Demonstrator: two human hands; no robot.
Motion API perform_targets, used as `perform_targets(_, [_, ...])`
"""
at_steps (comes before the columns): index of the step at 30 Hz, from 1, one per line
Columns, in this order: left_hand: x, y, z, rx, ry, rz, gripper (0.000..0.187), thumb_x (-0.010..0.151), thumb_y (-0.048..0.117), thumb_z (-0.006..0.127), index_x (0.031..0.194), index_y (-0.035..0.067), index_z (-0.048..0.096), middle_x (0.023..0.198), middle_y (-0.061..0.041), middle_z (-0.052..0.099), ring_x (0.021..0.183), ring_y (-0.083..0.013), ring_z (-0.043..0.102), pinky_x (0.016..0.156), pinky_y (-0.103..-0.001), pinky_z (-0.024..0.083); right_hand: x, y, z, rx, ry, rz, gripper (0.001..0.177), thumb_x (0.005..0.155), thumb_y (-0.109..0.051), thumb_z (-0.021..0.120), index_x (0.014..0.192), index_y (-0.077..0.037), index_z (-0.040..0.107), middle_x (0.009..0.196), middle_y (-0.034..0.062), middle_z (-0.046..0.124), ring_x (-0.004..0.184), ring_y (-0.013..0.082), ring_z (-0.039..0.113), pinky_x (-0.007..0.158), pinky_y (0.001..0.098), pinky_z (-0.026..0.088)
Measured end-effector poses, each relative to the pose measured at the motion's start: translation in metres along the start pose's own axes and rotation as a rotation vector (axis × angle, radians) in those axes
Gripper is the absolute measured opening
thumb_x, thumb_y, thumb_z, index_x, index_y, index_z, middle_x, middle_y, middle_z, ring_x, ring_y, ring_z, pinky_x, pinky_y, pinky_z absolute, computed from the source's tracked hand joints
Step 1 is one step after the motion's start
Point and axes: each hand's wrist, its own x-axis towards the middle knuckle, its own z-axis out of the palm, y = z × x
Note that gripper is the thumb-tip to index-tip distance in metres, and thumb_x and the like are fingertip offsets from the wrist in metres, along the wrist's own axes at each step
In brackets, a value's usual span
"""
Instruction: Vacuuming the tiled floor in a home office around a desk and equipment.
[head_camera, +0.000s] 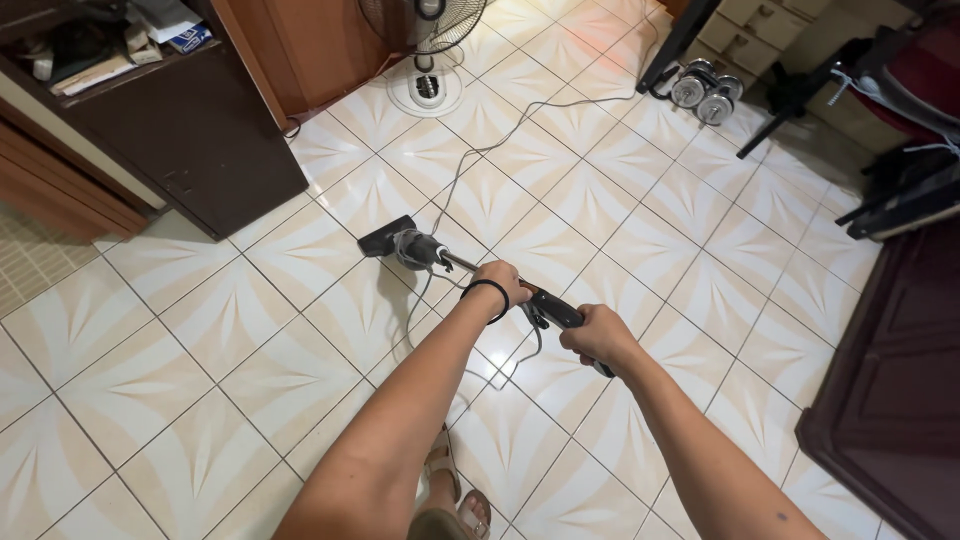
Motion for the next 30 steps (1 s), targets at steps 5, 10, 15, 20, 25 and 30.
perform_targets(5, [0.008, -0.014, 0.001, -0.001, 0.037, 0.009, 0.029, 0.076, 0.029, 0.081, 0.093, 0.005, 0.079, 0.096, -0.016, 0.076, 0.097, -0.029, 0.073, 0.088, -0.037, 0.058, -0.004, 0.006, 0.018, 0.012, 0.041, -0.029, 0.024, 0.069, -0.01, 0.07, 0.089, 0.003, 0.067, 0.063, 0.01, 0.063, 0.047, 0.0184, 0.059, 0.047, 0.0331, 0.048])
perform_targets(10, [0.012, -0.046, -0.03, 0.051, 0.069, -0.061, 0.024, 0.076, 0.018, 0.081, 0.097, 0.005, 0.076, 0.106, -0.019, 0.074, 0.103, -0.0327, 0.071, 0.093, -0.038, 0.056, 0.007, -0.029, 0.048, 0.012, 0.058, -0.038, 0.025, 0.07, -0.011, 0.07, 0.09, 0.003, 0.067, 0.064, 0.0097, 0.066, 0.049, 0.0189, 0.063, 0.048, 0.0336, 0.049])
perform_targets(15, [0.027, -0.108, -0.069, -0.142, 0.449, -0.044, 0.05, 0.076, -0.005, 0.069, 0.125, 0.002, 0.061, 0.125, -0.029, 0.059, 0.117, -0.0429, 0.059, 0.098, -0.042, 0.049, 0.04, -0.083, 0.094, 0.012, 0.07, -0.022, 0.024, 0.071, -0.013, 0.072, 0.089, 0.002, 0.067, 0.065, 0.01, 0.067, 0.051, 0.0184, 0.065, 0.05, 0.0327, 0.052])
perform_targets(20, [0.025, -0.163, -0.129, -0.261, 0.399, -0.123, 0.051, 0.085, 0.0, 0.061, 0.135, 0.006, 0.054, 0.113, -0.024, 0.067, 0.109, -0.0392, 0.065, 0.092, -0.044, 0.053, 0.072, -0.147, 0.14, 0.089, 0.099, -0.027, 0.025, 0.072, -0.012, 0.072, 0.092, 0.002, 0.066, 0.068, 0.0102, 0.067, 0.052, 0.0182, 0.065, 0.05, 0.0332, 0.052])
perform_targets(25, [0.042, -0.214, -0.172, -0.142, 0.327, -0.103, 0.032, 0.085, -0.003, 0.058, 0.115, 0.001, 0.068, 0.105, -0.015, 0.075, 0.106, -0.0332, 0.069, 0.092, -0.042, 0.054, 0.11, -0.203, 0.17, 0.145, 0.12, -0.003, 0.027, 0.074, -0.013, 0.071, 0.097, 0.0, 0.065, 0.07, 0.0096, 0.068, 0.053, 0.0179, 0.065, 0.051, 0.0317, 0.053])
perform_targets(30, [0.058, -0.24, -0.198, -0.243, 0.346, -0.112, 0.039, 0.083, -0.003, 0.058, 0.119, 0.009, 0.065, 0.102, -0.009, 0.077, 0.1, -0.0262, 0.072, 0.089, -0.039, 0.055, 0.127, -0.234, 0.183, 0.11, 0.147, 0.027, 0.027, 0.075, -0.014, 0.071, 0.098, 0.001, 0.066, 0.07, 0.0104, 0.068, 0.055, 0.0179, 0.067, 0.054, 0.034, 0.052])
